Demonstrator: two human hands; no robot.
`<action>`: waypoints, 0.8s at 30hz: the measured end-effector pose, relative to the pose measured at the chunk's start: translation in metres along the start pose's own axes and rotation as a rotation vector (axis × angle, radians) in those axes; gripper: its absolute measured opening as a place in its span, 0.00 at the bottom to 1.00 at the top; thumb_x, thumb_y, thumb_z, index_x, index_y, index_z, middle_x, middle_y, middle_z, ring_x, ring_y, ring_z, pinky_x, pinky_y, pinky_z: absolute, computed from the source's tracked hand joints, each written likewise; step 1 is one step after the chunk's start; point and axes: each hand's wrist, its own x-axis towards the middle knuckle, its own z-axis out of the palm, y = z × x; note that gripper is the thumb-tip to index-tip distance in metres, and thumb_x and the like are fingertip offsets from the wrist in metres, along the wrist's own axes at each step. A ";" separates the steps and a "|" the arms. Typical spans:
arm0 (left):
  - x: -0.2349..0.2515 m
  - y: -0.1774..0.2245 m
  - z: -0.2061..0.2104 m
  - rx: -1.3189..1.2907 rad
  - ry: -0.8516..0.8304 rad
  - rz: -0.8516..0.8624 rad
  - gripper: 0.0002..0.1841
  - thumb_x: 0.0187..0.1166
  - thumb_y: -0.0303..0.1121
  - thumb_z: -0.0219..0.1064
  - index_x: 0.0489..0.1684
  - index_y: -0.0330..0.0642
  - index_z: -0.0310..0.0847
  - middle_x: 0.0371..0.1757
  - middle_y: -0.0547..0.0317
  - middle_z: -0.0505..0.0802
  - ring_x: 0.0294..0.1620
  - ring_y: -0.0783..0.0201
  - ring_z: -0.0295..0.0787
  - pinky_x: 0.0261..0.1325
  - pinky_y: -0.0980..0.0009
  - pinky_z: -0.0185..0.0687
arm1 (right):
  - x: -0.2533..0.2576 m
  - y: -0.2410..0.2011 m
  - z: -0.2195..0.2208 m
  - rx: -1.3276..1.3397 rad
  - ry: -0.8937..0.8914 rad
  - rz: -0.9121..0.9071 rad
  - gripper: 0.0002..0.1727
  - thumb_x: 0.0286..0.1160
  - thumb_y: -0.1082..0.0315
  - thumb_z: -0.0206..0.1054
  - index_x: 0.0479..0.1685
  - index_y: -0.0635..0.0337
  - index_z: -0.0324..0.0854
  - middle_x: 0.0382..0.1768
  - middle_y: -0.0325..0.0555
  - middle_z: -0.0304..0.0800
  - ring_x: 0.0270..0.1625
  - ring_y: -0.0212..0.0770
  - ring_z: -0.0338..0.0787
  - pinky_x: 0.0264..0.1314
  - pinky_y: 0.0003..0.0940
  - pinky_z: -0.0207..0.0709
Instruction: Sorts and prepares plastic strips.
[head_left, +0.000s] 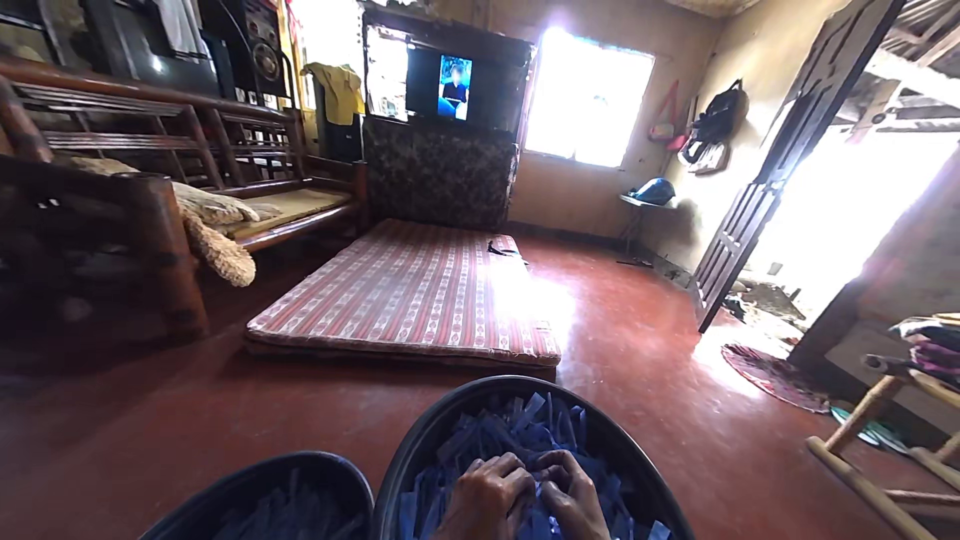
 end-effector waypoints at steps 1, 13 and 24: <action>0.000 0.000 0.000 0.029 -0.058 -0.014 0.07 0.75 0.27 0.71 0.42 0.34 0.93 0.50 0.42 0.95 0.51 0.43 0.94 0.53 0.45 0.87 | 0.000 0.001 0.000 -0.074 0.010 -0.020 0.17 0.67 0.79 0.61 0.57 0.72 0.79 0.32 0.46 0.85 0.31 0.35 0.83 0.39 0.36 0.78; -0.002 -0.002 0.007 0.118 0.021 0.040 0.04 0.71 0.26 0.72 0.31 0.34 0.92 0.40 0.44 0.95 0.45 0.45 0.95 0.47 0.49 0.88 | -0.001 0.000 0.003 -0.001 -0.018 -0.047 0.16 0.69 0.80 0.58 0.56 0.72 0.78 0.30 0.42 0.83 0.29 0.31 0.82 0.37 0.31 0.80; 0.007 -0.002 -0.012 -0.915 0.108 -0.396 0.07 0.84 0.23 0.61 0.50 0.34 0.83 0.41 0.64 0.93 0.41 0.75 0.90 0.51 0.75 0.88 | -0.001 -0.005 0.004 0.546 -0.072 0.200 0.15 0.80 0.81 0.48 0.60 0.65 0.72 0.33 0.39 0.89 0.30 0.29 0.88 0.35 0.26 0.83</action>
